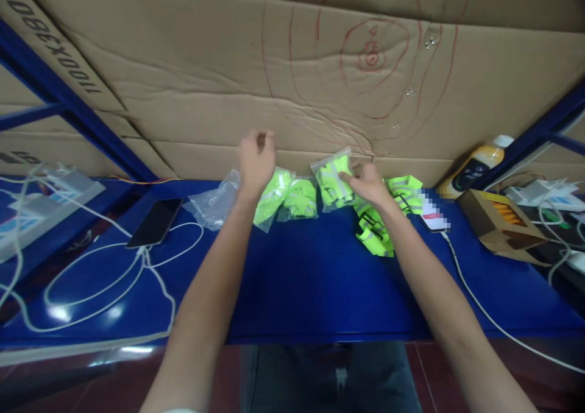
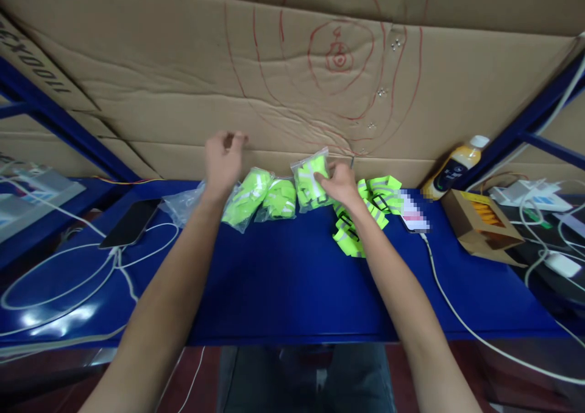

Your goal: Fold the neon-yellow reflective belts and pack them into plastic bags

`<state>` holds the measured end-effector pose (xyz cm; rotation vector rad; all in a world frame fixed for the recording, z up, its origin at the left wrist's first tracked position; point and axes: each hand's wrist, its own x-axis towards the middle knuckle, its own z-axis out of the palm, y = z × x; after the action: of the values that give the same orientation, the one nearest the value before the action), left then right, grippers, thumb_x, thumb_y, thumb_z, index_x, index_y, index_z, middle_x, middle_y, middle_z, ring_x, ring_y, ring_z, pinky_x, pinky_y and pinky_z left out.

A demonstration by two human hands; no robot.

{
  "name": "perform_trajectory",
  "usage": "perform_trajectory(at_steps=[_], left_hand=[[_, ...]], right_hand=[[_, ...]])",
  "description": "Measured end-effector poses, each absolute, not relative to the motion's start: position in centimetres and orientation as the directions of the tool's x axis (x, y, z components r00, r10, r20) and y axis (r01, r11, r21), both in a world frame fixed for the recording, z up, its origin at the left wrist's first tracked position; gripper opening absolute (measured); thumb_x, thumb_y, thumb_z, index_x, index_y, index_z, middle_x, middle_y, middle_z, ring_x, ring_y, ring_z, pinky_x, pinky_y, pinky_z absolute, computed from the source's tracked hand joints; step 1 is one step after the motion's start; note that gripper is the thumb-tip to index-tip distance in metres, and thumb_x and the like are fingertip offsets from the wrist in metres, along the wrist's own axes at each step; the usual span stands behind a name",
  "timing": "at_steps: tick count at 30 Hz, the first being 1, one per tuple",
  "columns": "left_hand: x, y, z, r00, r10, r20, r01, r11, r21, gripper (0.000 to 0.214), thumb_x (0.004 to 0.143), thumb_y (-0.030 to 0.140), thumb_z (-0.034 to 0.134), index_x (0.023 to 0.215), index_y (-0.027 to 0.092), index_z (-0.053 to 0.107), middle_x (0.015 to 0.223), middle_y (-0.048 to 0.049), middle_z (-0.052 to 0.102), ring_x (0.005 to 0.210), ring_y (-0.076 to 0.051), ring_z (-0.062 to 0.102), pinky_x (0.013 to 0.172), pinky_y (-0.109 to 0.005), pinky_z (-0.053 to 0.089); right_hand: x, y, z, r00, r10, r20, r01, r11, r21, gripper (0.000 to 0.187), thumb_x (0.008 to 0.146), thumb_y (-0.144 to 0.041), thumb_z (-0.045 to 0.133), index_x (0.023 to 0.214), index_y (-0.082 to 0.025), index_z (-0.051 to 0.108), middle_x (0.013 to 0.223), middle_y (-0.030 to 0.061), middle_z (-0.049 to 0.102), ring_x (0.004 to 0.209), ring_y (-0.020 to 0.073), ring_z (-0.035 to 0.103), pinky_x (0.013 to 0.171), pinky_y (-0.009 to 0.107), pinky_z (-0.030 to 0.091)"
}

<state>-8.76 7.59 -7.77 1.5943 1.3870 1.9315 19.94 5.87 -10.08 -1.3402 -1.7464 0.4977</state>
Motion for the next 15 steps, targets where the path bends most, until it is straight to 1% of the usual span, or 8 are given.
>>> perform_trajectory(at_steps=[1, 3, 5, 7, 9, 11, 13, 15], left_hand=[[-9.2, 7.0, -8.3, -0.280, 0.722, 0.633, 0.569, -0.406, 0.715, 0.030, 0.103, 0.043, 0.063, 0.102, 0.016, 0.075, 0.106, -0.0154, 0.079, 0.108, -0.029, 0.072, 0.103, -0.041, 0.054], [-9.6, 5.5, -9.9, -0.059, 0.841, 0.537, 0.892, -0.197, 0.406, 0.039, 0.108, 0.039, 0.048, 0.124, 0.012, 0.071, 0.124, -0.0218, 0.076, 0.123, -0.037, 0.069, 0.115, -0.052, 0.047], [-9.3, 4.0, -12.0, 0.019, 0.895, 0.446, 0.937, -0.171, 0.304, 0.044, 0.105, 0.038, 0.052, 0.131, 0.007, 0.069, 0.132, -0.0279, 0.073, 0.131, -0.045, 0.065, 0.118, -0.058, 0.044], [-8.8, 3.0, -13.9, 0.049, 0.914, 0.403, 0.944, -0.175, 0.280, 0.051, 0.106, 0.038, 0.048, 0.146, 0.008, 0.062, 0.147, -0.0290, 0.066, 0.138, -0.046, 0.061, 0.120, -0.060, 0.042], [-8.4, 2.6, -15.2, 0.048, 0.923, 0.381, 0.948, -0.162, 0.274, 0.060, 0.107, 0.043, 0.048, 0.157, 0.009, 0.053, 0.156, -0.0308, 0.058, 0.142, -0.049, 0.058, 0.120, -0.063, 0.042], [-8.3, 2.8, -15.7, 0.011, 0.927, 0.375, 0.938, -0.140, 0.316, 0.073, 0.103, 0.049, 0.057, 0.161, 0.005, 0.047, 0.152, -0.0361, 0.058, 0.140, -0.054, 0.058, 0.116, -0.066, 0.044], [-8.6, 3.0, -15.4, -0.034, 0.923, 0.384, 0.917, -0.124, 0.379, 0.082, 0.100, 0.049, 0.063, 0.162, 0.000, 0.042, 0.144, -0.0394, 0.062, 0.138, -0.056, 0.059, 0.113, -0.066, 0.046], [-9.0, 2.8, -14.6, -0.073, 0.906, 0.417, 0.897, -0.123, 0.424, 0.078, 0.102, 0.045, 0.059, 0.163, 0.000, 0.040, 0.143, -0.0380, 0.063, 0.140, -0.052, 0.059, 0.115, -0.063, 0.047]], right_hand=[[19.4, 5.5, -10.9, -0.022, 0.941, 0.339, 0.654, 0.270, -0.707, 0.033, 0.084, -0.042, 0.082, 0.099, -0.017, 0.067, 0.079, 0.0045, 0.071, 0.079, 0.0238, 0.069, 0.078, 0.037, 0.056], [18.1, 4.6, -12.1, 0.006, 0.966, 0.259, 0.765, 0.162, -0.623, 0.029, 0.089, -0.036, 0.077, 0.106, -0.013, 0.070, 0.094, 0.0140, 0.077, 0.098, 0.0309, 0.074, 0.093, 0.042, 0.057], [17.0, 3.7, -12.6, 0.000, 0.974, 0.227, 0.832, 0.126, -0.540, 0.032, 0.096, -0.026, 0.067, 0.121, -0.005, 0.069, 0.115, 0.0263, 0.076, 0.112, 0.0376, 0.073, 0.102, 0.047, 0.055], [16.5, 2.9, -12.4, -0.024, 0.971, 0.237, 0.872, 0.136, -0.470, 0.044, 0.099, -0.018, 0.059, 0.138, 0.002, 0.060, 0.134, 0.0358, 0.067, 0.124, 0.0424, 0.069, 0.108, 0.050, 0.052], [16.6, 2.1, -11.7, -0.064, 0.962, 0.266, 0.891, 0.175, -0.418, 0.051, 0.100, -0.018, 0.057, 0.145, 0.005, 0.054, 0.143, 0.0380, 0.061, 0.132, 0.0446, 0.064, 0.113, 0.052, 0.049], [17.2, 1.2, -10.9, -0.119, 0.947, 0.300, 0.893, 0.234, -0.385, 0.049, 0.101, -0.022, 0.057, 0.144, 0.003, 0.057, 0.142, 0.0355, 0.062, 0.134, 0.0450, 0.063, 0.116, 0.053, 0.049], [17.9, 0.0, -10.4, -0.178, 0.924, 0.340, 0.880, 0.304, -0.366, 0.047, 0.102, -0.026, 0.058, 0.141, 0.000, 0.061, 0.139, 0.0321, 0.064, 0.133, 0.0442, 0.063, 0.116, 0.053, 0.049], [18.7, -1.4, -10.3, -0.238, 0.891, 0.387, 0.854, 0.382, -0.353, 0.045, 0.102, -0.027, 0.058, 0.140, -0.004, 0.063, 0.138, 0.0284, 0.066, 0.133, 0.0421, 0.063, 0.118, 0.053, 0.049]])
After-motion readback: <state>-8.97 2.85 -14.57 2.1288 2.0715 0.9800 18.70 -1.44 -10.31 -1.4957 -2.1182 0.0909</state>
